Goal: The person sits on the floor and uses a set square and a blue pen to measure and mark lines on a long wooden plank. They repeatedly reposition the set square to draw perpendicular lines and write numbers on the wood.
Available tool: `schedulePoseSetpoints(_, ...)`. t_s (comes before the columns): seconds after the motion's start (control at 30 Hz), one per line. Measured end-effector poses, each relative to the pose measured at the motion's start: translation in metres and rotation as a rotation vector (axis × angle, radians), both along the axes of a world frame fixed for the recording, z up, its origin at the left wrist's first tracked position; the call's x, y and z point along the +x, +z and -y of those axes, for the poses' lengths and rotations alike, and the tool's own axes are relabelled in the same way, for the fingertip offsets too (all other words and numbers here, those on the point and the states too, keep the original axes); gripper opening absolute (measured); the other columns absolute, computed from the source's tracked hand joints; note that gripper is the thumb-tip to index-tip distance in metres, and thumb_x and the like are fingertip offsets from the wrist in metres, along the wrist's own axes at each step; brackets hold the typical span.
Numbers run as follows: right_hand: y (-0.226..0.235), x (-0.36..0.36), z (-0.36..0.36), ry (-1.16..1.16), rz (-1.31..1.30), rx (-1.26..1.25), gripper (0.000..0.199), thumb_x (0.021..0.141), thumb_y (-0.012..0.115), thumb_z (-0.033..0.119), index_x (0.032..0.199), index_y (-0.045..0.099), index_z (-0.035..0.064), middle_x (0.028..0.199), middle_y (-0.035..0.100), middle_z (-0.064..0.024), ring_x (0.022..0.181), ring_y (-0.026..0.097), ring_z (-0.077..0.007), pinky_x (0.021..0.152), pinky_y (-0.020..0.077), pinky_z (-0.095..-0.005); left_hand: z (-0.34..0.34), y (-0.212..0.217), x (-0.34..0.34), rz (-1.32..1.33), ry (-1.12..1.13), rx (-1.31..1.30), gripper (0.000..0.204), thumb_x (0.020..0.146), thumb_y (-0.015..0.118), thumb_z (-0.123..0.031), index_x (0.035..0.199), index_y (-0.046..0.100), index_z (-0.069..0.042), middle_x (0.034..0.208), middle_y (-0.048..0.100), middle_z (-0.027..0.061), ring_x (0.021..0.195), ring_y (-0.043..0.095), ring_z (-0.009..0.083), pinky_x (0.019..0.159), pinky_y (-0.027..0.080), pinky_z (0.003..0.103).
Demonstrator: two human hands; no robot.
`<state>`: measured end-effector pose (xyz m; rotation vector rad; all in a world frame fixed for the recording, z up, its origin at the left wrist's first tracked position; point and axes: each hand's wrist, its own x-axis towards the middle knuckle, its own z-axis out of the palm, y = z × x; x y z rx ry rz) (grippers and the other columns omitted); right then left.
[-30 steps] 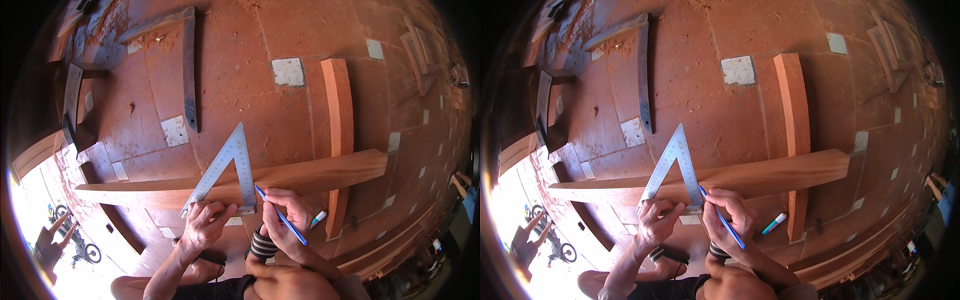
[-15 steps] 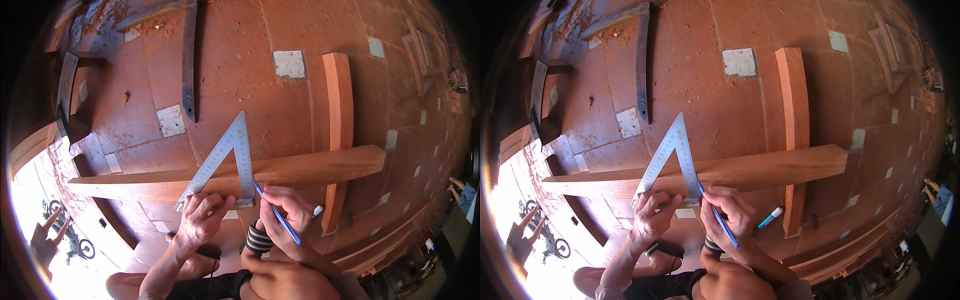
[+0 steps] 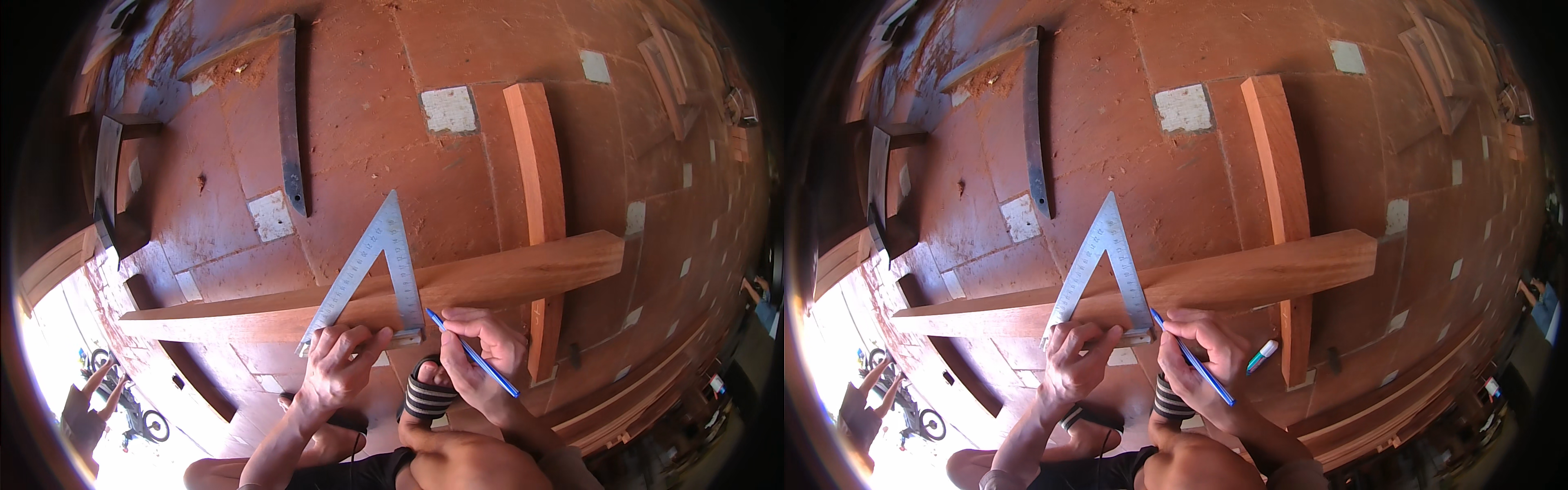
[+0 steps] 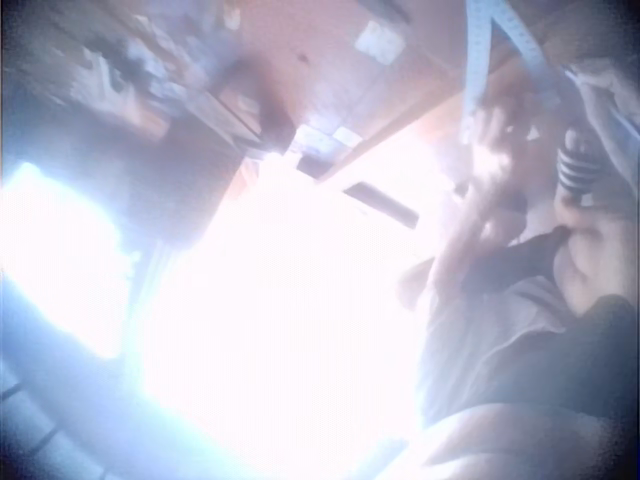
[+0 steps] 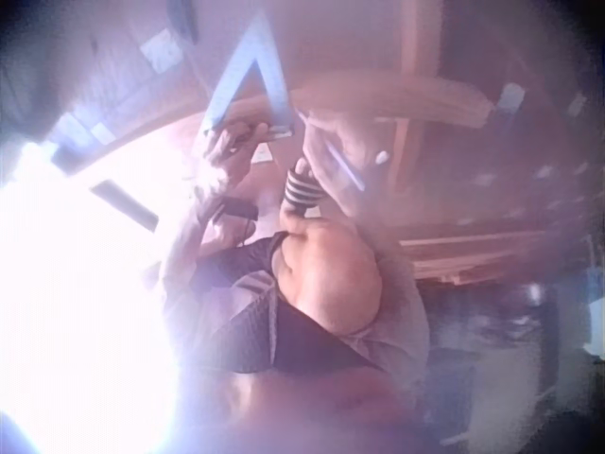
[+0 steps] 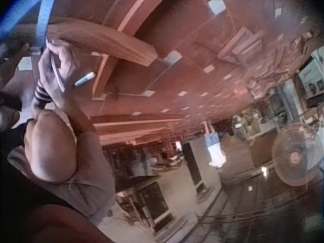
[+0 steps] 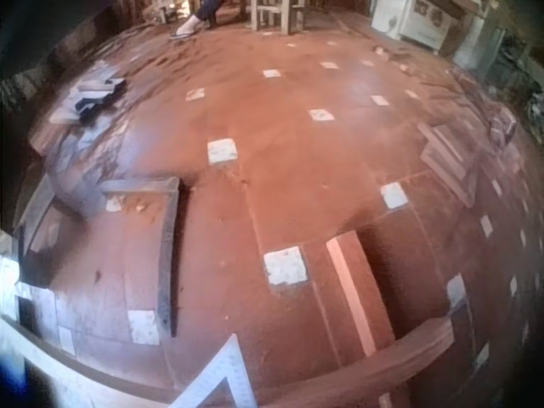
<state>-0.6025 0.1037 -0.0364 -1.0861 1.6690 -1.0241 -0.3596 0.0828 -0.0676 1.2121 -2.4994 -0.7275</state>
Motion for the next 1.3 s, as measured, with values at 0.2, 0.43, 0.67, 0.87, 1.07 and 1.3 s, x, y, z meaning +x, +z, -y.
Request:
schedulePoseSetpoints(0.2,-0.010,0.004,0.004,-0.082,0.005,-0.029,0.017,0.087,0.079,-0.007,0.103,0.074,-0.0034,0.105,0.078,-0.0189,0.095,0.079,-0.0281,0.084,0.0624,-0.0359,0.001,0.002,-0.007,0.009,-0.002,0.007,0.051,0.072,0.081,-0.001,0.120,0.083,-0.015,0.105,0.062,-0.0021,0.093,0.060,0.0188,0.082,0.050,0.037)
schedulePoseSetpoints(0.43,-0.013,0.005,0.006,-0.085,0.025,-0.030,0.017,0.088,0.080,-0.006,0.104,0.074,-0.0037,0.107,0.078,-0.0189,0.096,0.079,-0.0289,0.085,0.0626,-0.0365,0.002,0.003,-0.008,0.019,-0.007,0.003,0.048,0.073,0.081,-0.003,0.120,0.083,-0.015,0.105,0.062,-0.0023,0.094,0.060,0.0183,0.082,0.050,0.037)
schedulePoseSetpoints(0.67,-0.010,0.007,0.009,-0.109,0.033,-0.001,0.017,0.088,0.080,-0.006,0.105,0.075,-0.0042,0.106,0.077,-0.0179,0.094,0.078,-0.0279,0.083,0.0625,-0.0355,0.005,0.006,-0.012,0.014,0.001,-0.001,0.045,0.074,0.081,-0.004,0.119,0.083,-0.014,0.104,0.062,-0.0025,0.094,0.060,0.0179,0.083,0.049,0.037)
schedulePoseSetpoints(0.87,-0.002,0.005,0.000,-0.001,-0.105,-0.027,0.016,0.092,0.078,-0.009,0.107,0.075,-0.0041,0.107,0.077,-0.0162,0.086,0.076,-0.0174,0.075,0.0605,-0.0290,0.006,0.008,-0.016,0.019,0.022,-0.012,0.032,0.075,0.085,0.002,0.105,0.085,-0.010,0.097,0.065,-0.0005,0.087,0.063,0.0198,0.076,0.049,0.036)
schedulePoseSetpoints(1.07,0.015,0.008,-0.032,0.089,-0.174,0.240,0.013,0.093,0.079,-0.001,0.104,0.075,-0.0053,0.095,0.079,-0.0157,0.083,0.079,-0.0190,0.071,0.0606,-0.0309,0.006,0.004,-0.012,-0.035,-0.009,-0.033,0.040,0.078,0.081,0.000,0.117,0.082,-0.010,0.103,0.064,0.0022,0.089,0.063,0.0222,0.080,0.051,0.039)
schedulePoseSetpoints(1.3,0.056,-0.005,-0.066,0.141,-0.655,-0.252,0.045,0.097,0.079,0.012,0.138,0.065,-0.0008,0.140,0.069,-0.0258,0.134,0.064,-0.0435,0.112,0.0512,-0.0500,0.011,0.048,0.020,-0.591,-0.136,0.631,0.056,0.074,0.089,0.002,0.128,0.080,-0.008,0.111,0.070,0.0089,0.096,0.067,0.0265,0.084,0.057,0.040)
